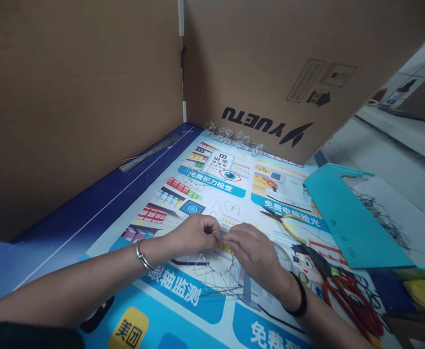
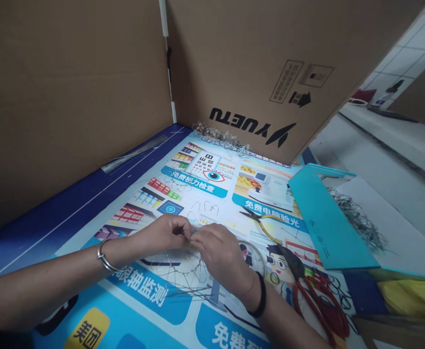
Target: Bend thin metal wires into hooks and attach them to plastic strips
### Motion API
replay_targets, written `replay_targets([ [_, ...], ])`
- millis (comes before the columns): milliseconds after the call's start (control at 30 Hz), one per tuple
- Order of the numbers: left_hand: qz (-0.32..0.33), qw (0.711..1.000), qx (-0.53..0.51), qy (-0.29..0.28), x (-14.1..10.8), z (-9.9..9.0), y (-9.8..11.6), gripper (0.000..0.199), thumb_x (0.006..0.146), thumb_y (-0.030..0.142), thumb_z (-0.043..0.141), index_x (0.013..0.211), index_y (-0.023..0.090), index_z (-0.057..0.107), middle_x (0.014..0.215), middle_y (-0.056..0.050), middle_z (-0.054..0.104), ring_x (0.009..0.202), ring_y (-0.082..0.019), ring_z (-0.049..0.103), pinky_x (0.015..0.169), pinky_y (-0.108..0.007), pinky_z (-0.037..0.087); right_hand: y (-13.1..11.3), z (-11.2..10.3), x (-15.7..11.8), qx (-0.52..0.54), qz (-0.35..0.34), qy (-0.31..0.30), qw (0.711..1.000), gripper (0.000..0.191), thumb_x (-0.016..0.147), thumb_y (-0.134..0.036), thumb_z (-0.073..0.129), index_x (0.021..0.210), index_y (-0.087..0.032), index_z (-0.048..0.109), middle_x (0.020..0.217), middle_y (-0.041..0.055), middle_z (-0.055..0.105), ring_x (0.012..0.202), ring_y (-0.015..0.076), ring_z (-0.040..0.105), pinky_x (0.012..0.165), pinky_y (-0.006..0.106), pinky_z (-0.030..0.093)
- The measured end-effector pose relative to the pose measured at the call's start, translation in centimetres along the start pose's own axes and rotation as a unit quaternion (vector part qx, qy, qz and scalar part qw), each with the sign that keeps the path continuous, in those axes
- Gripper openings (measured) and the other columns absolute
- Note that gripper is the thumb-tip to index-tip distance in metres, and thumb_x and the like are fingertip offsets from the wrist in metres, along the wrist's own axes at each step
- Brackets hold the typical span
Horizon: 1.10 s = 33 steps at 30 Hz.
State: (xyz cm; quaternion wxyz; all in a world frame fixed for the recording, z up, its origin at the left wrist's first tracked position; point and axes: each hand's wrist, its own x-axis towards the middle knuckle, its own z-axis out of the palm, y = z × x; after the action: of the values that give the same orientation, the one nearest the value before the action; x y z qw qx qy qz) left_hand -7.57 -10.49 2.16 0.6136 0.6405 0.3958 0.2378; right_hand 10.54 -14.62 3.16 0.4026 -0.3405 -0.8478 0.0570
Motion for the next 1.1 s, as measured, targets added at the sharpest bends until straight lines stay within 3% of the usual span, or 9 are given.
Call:
replay_targets([
  [500, -0.05, 0.995, -0.07, -0.041, -0.4, -0.2, 0.8, 0.008, 0.06, 0.01, 0.057, 0.066, 0.014, 0.06, 0.056, 0.005, 0.055, 0.049, -0.007, 0.049, 0.05, -0.02, 0.037, 0.9, 0.0, -0.7, -0.032, -0.103, -0.001, 0.994, 0.024, 0.081, -0.003, 0.055, 0.1, -0.016, 0.058, 0.084, 0.0065, 0.067, 0.079, 0.015, 0.059, 0.068, 0.031, 0.048],
  [633, -0.059, 0.995, -0.063, -0.04, -0.4, -0.2, 1.0, 0.008, 0.059, 0.01, 0.056, 0.065, 0.014, 0.059, 0.054, 0.005, 0.054, 0.047, -0.007, 0.048, 0.048, -0.02, 0.037, 0.8, -0.5, -0.6, -0.068, -0.141, -0.025, 0.987, 0.024, 0.082, -0.004, 0.054, 0.104, -0.014, 0.058, 0.086, 0.0073, 0.068, 0.082, 0.0159, 0.058, 0.068, 0.032, 0.048],
  [867, -0.058, 0.997, -0.036, -0.04, -0.3, -0.2, 0.9, 0.009, 0.059, 0.013, 0.057, 0.067, 0.013, 0.061, 0.058, 0.003, 0.055, 0.052, -0.008, 0.049, 0.052, -0.02, 0.039, -0.4, -1.8, 0.2, -0.197, -0.285, -0.116, 0.931, 0.019, 0.086, -0.009, 0.046, 0.095, -0.007, 0.063, 0.09, 0.0111, 0.068, 0.083, 0.0214, 0.06, 0.068, 0.037, 0.047],
  [1100, -0.064, 0.998, -0.013, -0.026, -0.5, -0.1, 1.2, 0.006, 0.059, 0.012, 0.058, 0.065, 0.014, 0.06, 0.056, 0.004, 0.055, 0.051, -0.008, 0.047, 0.052, -0.021, 0.038, -0.4, -2.0, -0.1, -0.23, -0.33, -0.14, 0.905, 0.026, 0.089, -0.011, 0.04, 0.093, -0.007, 0.065, 0.093, 0.0123, 0.068, 0.089, 0.0228, 0.061, 0.071, 0.038, 0.046],
])
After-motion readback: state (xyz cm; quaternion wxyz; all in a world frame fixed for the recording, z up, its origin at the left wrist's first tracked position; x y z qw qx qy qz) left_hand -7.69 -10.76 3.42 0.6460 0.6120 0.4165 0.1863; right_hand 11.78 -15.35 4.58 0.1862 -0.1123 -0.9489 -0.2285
